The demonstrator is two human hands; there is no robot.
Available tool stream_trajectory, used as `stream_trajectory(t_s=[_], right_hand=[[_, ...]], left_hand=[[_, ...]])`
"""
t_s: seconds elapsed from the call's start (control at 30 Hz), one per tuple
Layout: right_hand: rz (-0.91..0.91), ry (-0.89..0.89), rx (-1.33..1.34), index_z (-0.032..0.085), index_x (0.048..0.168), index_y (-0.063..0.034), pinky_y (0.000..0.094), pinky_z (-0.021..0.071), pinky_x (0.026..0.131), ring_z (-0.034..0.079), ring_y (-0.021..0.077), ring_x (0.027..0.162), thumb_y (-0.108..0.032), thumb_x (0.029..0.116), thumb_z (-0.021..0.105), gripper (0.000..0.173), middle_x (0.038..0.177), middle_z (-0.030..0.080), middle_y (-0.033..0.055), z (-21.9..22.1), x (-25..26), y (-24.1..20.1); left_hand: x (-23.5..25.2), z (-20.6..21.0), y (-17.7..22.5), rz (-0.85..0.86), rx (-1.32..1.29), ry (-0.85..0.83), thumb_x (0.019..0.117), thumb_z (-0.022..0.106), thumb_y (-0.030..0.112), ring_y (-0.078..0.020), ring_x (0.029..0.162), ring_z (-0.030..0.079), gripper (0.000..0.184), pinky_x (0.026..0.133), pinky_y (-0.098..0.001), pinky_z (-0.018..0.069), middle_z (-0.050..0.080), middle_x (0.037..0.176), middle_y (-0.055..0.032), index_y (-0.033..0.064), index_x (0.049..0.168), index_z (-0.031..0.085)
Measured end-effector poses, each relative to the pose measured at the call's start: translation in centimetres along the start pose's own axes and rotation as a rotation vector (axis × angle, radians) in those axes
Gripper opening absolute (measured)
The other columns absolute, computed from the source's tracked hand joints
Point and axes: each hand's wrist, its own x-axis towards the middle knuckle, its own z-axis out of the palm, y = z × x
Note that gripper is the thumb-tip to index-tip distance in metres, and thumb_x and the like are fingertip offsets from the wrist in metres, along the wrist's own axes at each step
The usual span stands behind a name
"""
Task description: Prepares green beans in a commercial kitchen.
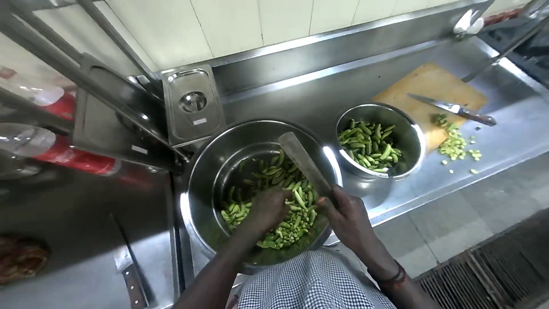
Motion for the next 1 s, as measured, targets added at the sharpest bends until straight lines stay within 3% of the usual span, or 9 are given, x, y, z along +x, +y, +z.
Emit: stream_trajectory(t_s=[0.07, 0.17, 0.37, 0.4, 0.5, 0.57, 0.67, 0.83, 1.0], right_hand=[[-0.002, 0.007, -0.004, 0.061, 0.091, -0.0178, 0.0315, 0.0444, 0.045, 0.050, 0.0089, 0.049, -0.063, 0.1000, 0.048, 0.048, 0.060, 0.050, -0.0059, -0.1, -0.1, 0.0], [0.015, 0.004, -0.002, 0.061, 0.091, -0.0180, 0.0314, 0.0432, 0.044, 0.049, 0.0093, 0.048, -0.062, 0.1000, 0.048, 0.047, 0.059, 0.049, -0.0056, -0.2, -0.1, 0.2], [0.049, -0.015, 0.051, 0.061, 0.090, -0.0188, 0.0313, 0.0424, 0.044, 0.048, 0.0098, 0.047, -0.061, 0.1002, 0.050, 0.045, 0.059, 0.049, -0.0049, 0.0, -0.3, 0.8], [0.053, -0.023, 0.060, 0.061, 0.090, -0.0189, 0.0316, 0.0417, 0.043, 0.047, 0.0102, 0.047, -0.060, 0.1004, 0.051, 0.043, 0.059, 0.049, -0.0045, 0.0, -0.3, 0.7], [0.082, -0.080, 0.124, 0.063, 0.092, -0.0188, 0.0320, 0.0429, 0.043, 0.049, 0.0119, 0.048, -0.056, 0.0993, 0.057, 0.039, 0.061, 0.052, -0.0033, 0.0, -0.4, 0.6], [0.110, -0.144, 0.161, 0.064, 0.093, -0.0181, 0.0324, 0.0444, 0.045, 0.051, 0.0120, 0.050, -0.055, 0.0954, 0.064, 0.037, 0.063, 0.054, -0.0029, 0.2, -0.2, 0.5], [0.111, -0.236, 0.169, 0.064, 0.098, -0.0180, 0.0335, 0.0495, 0.049, 0.057, 0.0118, 0.055, -0.055, 0.0886, 0.074, 0.039, 0.068, 0.060, -0.0032, 0.4, 0.0, 0.4], [0.066, -0.261, 0.137, 0.062, 0.093, -0.0172, 0.0310, 0.0461, 0.047, 0.052, 0.0106, 0.052, -0.055, 0.0872, 0.075, 0.040, 0.063, 0.055, -0.0035, 0.6, 0.0, -0.4], [0.006, -0.208, 0.130, 0.063, 0.092, -0.0175, 0.0286, 0.0450, 0.046, 0.051, 0.0083, 0.050, -0.051, 0.0865, 0.077, 0.036, 0.062, 0.054, -0.0053, 0.9, -0.2, -0.9]], left_hand=[[0.5, 1.3, 0.1, 0.041, 0.179, -0.112, 0.0967, 0.068, 0.019, -0.0366, 0.109, 0.065, 0.024, 0.092, -0.0583, 0.0530, 0.067, 0.117, -0.0158, 0.0170, 0.120, 0.073], [1.7, 2.6, -1.0, 0.093, 0.221, -0.129, 0.0970, 0.065, 0.020, -0.0315, 0.104, 0.066, 0.020, 0.088, -0.0525, 0.0558, 0.067, 0.113, -0.0126, 0.0168, 0.115, 0.074], [1.1, 1.6, -2.2, 0.025, -0.137, 0.002, 0.1012, 0.063, 0.023, -0.0280, 0.107, 0.065, 0.021, 0.095, -0.0517, 0.0544, 0.064, 0.120, -0.0124, 0.0088, 0.115, 0.071], [0.5, 1.2, -2.2, 0.015, -0.259, 0.028, 0.1023, 0.063, 0.023, -0.0253, 0.103, 0.066, 0.021, 0.092, -0.0496, 0.0555, 0.065, 0.121, -0.0109, 0.0089, 0.116, 0.069], [-2.1, 0.3, -1.0, 0.023, -0.582, 0.111, 0.1013, 0.065, 0.023, -0.0190, 0.076, 0.065, 0.013, 0.065, -0.0395, 0.0570, 0.069, 0.103, -0.0045, 0.0138, 0.110, 0.066], [-3.3, 0.0, -0.4, 0.085, -0.668, 0.146, 0.0991, 0.068, 0.020, -0.0152, 0.070, 0.062, 0.007, 0.059, -0.0329, 0.0545, 0.069, 0.099, 0.0003, 0.0175, 0.106, 0.067], [-4.2, -0.1, 0.5, 0.186, -0.653, 0.249, 0.0947, 0.073, 0.017, -0.0109, 0.083, 0.067, 0.010, 0.069, -0.0317, 0.0589, 0.070, 0.102, 0.0043, 0.0194, 0.104, 0.071], [-4.8, 0.4, 1.7, 0.278, -0.509, 0.444, 0.0903, 0.074, 0.014, -0.0057, 0.102, 0.065, 0.012, 0.084, -0.0268, 0.0581, 0.070, 0.110, 0.0057, 0.0183, 0.101, 0.074], [-4.9, 1.4, 2.1, 0.323, -0.491, 0.567, 0.0867, 0.075, 0.012, -0.0077, 0.108, 0.064, 0.012, 0.093, -0.0293, 0.0564, 0.070, 0.111, 0.0035, 0.0150, 0.098, 0.075]])
